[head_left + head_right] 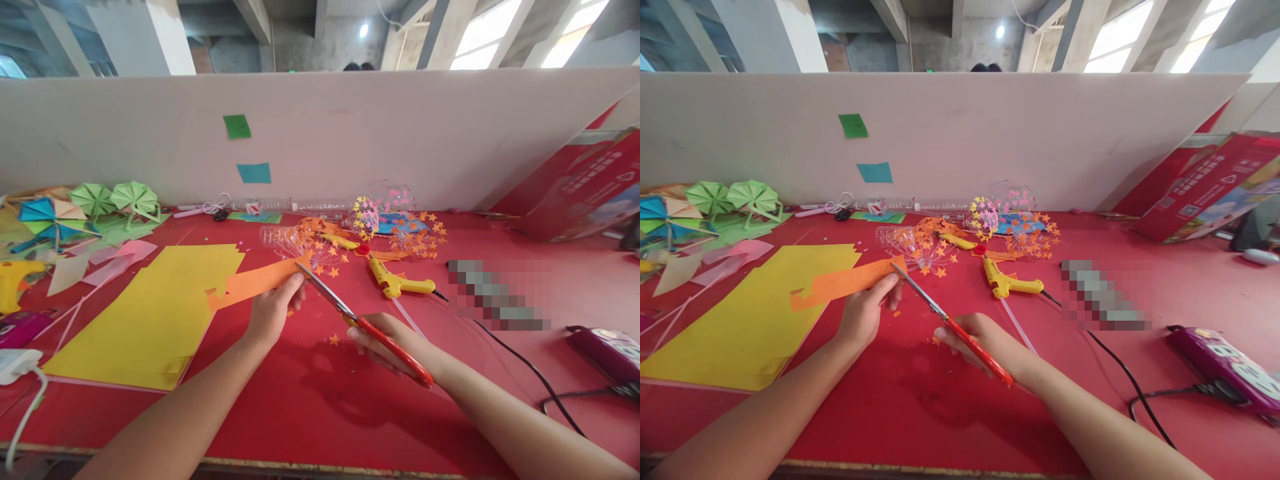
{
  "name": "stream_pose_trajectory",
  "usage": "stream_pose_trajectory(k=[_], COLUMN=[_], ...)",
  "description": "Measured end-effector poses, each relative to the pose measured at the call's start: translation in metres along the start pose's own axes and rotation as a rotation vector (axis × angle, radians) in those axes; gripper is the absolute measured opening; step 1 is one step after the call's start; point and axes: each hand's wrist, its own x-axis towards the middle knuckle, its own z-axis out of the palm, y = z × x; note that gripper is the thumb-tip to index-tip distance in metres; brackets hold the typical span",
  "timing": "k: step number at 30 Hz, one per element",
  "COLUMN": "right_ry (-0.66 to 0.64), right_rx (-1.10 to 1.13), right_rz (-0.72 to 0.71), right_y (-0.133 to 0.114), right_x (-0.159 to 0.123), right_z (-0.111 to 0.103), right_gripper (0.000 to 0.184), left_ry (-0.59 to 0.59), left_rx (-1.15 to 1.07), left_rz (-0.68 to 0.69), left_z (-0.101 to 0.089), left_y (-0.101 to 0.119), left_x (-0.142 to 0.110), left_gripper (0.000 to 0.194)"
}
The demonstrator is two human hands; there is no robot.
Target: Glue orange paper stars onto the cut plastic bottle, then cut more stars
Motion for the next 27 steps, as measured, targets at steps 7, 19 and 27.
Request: stream_pose_trajectory(k=[7,19,27], right_ry=[0.005,0.008,-0.005], right_rx=[-0.002,-0.010,0.071], right_rz=[0.003,-0.035,-0.048], right_y=[-0.001,-0.003,-0.003], right_x=[0.001,0.003,0.000], right_z=[0.000,-0.001,0.009], right_gripper=[0.045,0.050,0.055], left_ry=[-0.009,0.016,-0.068], left_rx=[-0.037,0.032,0.158], left_rz=[0.010,0.040,0.003], left_z=[-0.001,-0.006,-0.001], left_y=[-0.003,0.004,0.009], left_x=[0.001,0.004,-0.008], left_gripper=[0.032,0.030,0.040])
